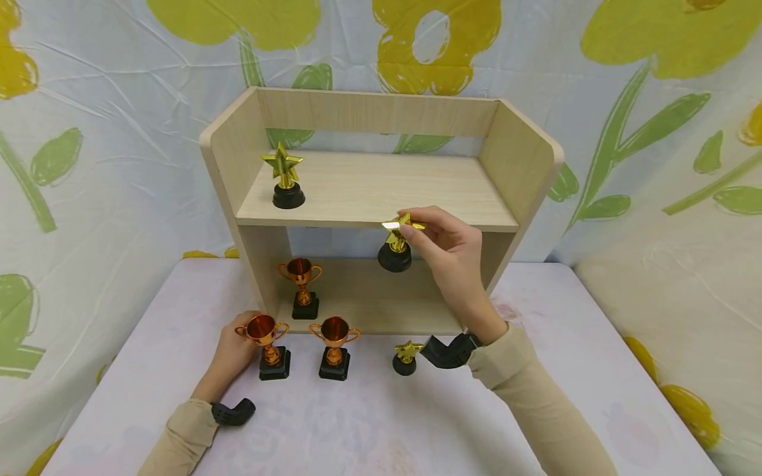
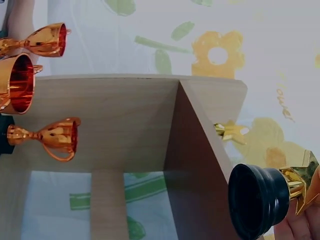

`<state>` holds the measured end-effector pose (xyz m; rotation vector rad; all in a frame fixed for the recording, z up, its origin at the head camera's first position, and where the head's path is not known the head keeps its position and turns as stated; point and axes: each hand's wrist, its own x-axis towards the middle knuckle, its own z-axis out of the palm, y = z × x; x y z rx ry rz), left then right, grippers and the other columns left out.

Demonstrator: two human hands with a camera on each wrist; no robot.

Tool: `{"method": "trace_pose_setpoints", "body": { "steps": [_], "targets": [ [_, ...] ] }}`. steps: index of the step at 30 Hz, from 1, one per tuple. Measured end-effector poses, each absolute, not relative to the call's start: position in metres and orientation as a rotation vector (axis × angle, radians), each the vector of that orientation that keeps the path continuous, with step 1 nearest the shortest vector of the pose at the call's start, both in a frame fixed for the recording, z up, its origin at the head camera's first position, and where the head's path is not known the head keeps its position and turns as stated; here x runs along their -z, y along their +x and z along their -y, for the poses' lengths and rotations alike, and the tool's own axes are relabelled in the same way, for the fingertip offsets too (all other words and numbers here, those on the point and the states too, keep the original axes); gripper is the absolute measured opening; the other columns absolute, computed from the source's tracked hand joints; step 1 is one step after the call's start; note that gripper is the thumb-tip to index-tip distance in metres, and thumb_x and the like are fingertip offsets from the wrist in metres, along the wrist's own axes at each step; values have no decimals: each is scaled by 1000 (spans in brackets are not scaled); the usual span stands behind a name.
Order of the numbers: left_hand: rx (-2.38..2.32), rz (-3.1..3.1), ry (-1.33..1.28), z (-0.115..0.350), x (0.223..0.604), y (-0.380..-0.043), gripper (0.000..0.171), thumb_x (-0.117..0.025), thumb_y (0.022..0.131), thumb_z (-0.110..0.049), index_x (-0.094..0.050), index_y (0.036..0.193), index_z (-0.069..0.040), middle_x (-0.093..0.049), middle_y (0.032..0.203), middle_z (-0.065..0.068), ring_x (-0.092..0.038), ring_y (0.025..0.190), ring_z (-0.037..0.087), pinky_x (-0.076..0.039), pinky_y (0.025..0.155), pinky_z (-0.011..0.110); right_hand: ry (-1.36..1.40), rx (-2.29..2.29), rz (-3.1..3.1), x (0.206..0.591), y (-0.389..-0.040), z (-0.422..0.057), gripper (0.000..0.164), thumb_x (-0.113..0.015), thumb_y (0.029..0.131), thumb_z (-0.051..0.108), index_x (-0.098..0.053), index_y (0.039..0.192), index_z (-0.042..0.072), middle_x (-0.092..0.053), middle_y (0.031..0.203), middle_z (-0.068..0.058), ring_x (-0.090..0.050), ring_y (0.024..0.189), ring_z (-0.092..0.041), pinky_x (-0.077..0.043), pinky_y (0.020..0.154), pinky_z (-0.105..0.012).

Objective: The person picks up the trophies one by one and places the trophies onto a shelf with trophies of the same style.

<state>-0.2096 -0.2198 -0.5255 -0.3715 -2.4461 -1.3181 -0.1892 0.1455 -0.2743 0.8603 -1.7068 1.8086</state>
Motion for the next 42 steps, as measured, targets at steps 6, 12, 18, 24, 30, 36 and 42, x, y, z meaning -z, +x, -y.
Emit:
{"method": "trace_pose_setpoints", "body": {
  "steps": [6,12,18,24,30,36,42],
  "targets": [
    [1321,2450,-367,219,526,-209,26,-66,82,4,-67,108,2,-69,104,15,-60,94,26,-41,84,14,873,-1804,1684,266,-190,-144,19,-67,85,-12,-67,104,-14,-70,104,-17,-66,87,-21,-53,78,-27],
    [1323,2446,-351,219,526,-209,27,-66,81,5,-67,108,3,-69,103,15,-61,94,26,-41,83,13,874,-1832,1673,260,-192,-143,22,-71,86,-4,-67,106,-14,-69,106,-22,-66,86,-23,-54,79,-28],
    [1331,2426,-360,219,526,-209,28,-65,78,7,-67,107,3,-69,101,16,-61,92,25,-40,83,10,867,-1837,1671,255,-194,-141,21,-71,86,-5,-68,105,-13,-68,106,-25,-66,86,-22,-54,78,-27],
    [1343,2429,-355,218,526,-209,28,-65,80,7,-67,108,3,-69,102,16,-60,94,25,-39,84,9,857,-1844,1681,250,-197,-140,20,-70,87,-5,-68,105,-12,-70,105,-21,-66,86,-21,-53,76,-26],
    [1363,2415,-360,218,526,-209,28,-65,79,8,-68,107,4,-69,102,16,-60,93,19,-39,83,8,872,-1828,1691,246,-200,-138,19,-69,87,-6,-68,105,-12,-69,105,-23,-66,84,-19,-54,74,-25],
    [1330,2398,-375,217,525,-209,29,-65,78,10,-68,106,4,-69,100,16,-60,92,19,-38,82,9,882,-1820,1684,243,-202,-136,20,-68,87,-8,-68,106,-13,-68,107,-27,-68,88,-21,-54,79,-29],
    [1322,2413,-357,217,524,-208,30,-66,78,9,-68,107,3,-69,101,15,-59,93,22,-38,82,10,879,-1837,1665,241,-206,-134,19,-68,87,-7,-68,106,-12,-66,107,-31,-68,89,-21,-55,81,-31]
  ]
}}
